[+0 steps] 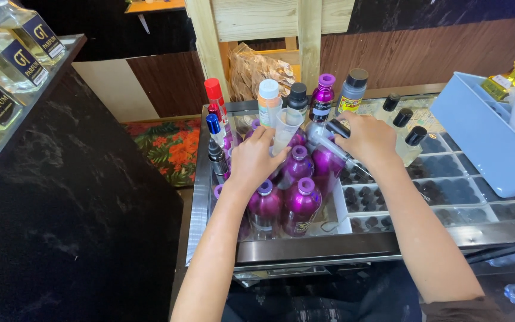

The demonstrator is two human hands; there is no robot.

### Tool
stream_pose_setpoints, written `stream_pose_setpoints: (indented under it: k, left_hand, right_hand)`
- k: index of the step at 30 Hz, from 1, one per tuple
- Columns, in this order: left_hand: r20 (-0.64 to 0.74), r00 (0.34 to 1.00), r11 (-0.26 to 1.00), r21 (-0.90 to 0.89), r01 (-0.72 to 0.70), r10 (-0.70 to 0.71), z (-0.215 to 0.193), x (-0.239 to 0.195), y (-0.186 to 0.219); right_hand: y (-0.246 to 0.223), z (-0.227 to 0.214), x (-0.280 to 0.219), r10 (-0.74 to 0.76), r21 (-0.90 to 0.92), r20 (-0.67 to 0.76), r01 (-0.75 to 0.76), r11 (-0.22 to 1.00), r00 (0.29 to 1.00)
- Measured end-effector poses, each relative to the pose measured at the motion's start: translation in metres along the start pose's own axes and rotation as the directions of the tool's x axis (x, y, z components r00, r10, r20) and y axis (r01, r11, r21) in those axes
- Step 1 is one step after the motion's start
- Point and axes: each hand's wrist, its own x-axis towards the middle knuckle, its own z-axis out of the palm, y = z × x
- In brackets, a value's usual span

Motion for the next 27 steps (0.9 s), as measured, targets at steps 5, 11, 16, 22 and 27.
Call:
stream_pose_setpoints:
  k: [5,11,16,22,27]
  left_hand:
    - [-0.010,1.000,1.000,-0.015,-0.013,0.013,0.007,-0.001,-0.002]
    - [0.071,0.997,0.996,-0.083,0.032,-0.026,0.001,-0.001,0.005]
    - [0.124,0.991,0.992,-0.112,0.059,-0.045,-0.007,0.000,0.009]
    - [0.209,0.975,0.988,-0.116,0.106,-0.080,-0.006,0.001,0.006]
    - [0.249,0.965,0.989,-0.097,0.108,-0.081,-0.005,0.003,0.005]
  right_hand:
    - [0.003,0.004,0.004,0.003,-0.012,-0.008,-0.003,1.000,1.000]
    - [0.008,0.008,0.007,-0.004,0.001,-0.031,0.004,1.000,1.000]
    - [0.007,0.009,0.006,0.008,-0.011,-0.044,-0.009,1.000,0.999]
    - [0.018,0.018,0.012,-0.082,0.001,-0.218,0.084,0.996,0.972]
    - [-0.026,-0.025,-0.037,-0.552,0.360,-0.094,0.545,0.757,0.829]
